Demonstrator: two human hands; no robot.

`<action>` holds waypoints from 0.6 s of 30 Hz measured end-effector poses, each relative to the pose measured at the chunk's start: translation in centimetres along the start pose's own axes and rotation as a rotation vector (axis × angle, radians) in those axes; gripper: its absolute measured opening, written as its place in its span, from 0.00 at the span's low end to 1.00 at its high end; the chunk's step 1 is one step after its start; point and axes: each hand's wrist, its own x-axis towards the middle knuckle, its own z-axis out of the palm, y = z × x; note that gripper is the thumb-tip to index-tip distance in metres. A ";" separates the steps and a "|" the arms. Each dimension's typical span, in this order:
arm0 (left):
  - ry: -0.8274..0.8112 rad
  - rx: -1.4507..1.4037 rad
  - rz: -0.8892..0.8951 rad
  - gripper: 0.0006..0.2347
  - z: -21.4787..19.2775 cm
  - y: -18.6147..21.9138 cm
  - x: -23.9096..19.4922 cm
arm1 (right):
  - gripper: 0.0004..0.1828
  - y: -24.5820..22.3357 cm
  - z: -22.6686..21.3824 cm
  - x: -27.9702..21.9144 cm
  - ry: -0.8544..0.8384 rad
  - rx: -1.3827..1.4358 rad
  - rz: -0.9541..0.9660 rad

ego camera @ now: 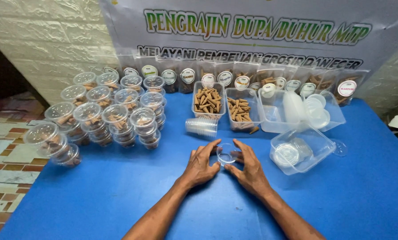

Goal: The person picks up incense cones from a container and places them into small plastic cups, then snaps lids onto the cups.

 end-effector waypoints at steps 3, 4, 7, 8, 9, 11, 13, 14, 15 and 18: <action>0.007 0.016 0.002 0.31 0.2 0.0 0.2 | 0.48 0.0 -0.6 0.0 -0.019 0.008 0.068; 0.006 0.015 0.000 0.31 0.2 -0.2 0.3 | 0.48 0.3 -0.5 0.1 -0.020 0.009 0.069; 0.004 0.031 0.006 0.33 0.0 -0.2 0.3 | 0.47 1.0 -0.4 0.3 -0.007 -0.031 0.086; 0.006 0.017 -0.002 0.33 -0.1 0.1 0.2 | 0.46 1.1 -0.3 0.4 -0.010 -0.042 0.089; 0.007 0.004 -0.010 0.33 -0.3 0.5 0.0 | 0.44 1.1 -0.3 0.4 -0.013 -0.052 0.093; 0.008 -0.006 -0.008 0.32 -0.4 0.7 0.0 | 0.43 0.9 -0.6 0.3 -0.018 -0.062 0.089; 0.017 -0.014 -0.012 0.31 -0.5 0.9 -0.1 | 0.41 0.7 -0.7 0.3 -0.030 -0.067 0.079; 0.020 -0.018 -0.019 0.32 -0.5 0.9 -0.1 | 0.40 0.6 -0.6 0.3 -0.036 -0.076 0.082; 0.023 -0.022 -0.027 0.33 -0.5 0.8 -0.1 | 0.39 0.5 -0.6 0.3 -0.042 -0.084 0.086; 0.018 -0.029 -0.024 0.33 -0.8 1.4 -0.2 | 0.38 0.5 -0.5 0.3 -0.051 -0.095 0.088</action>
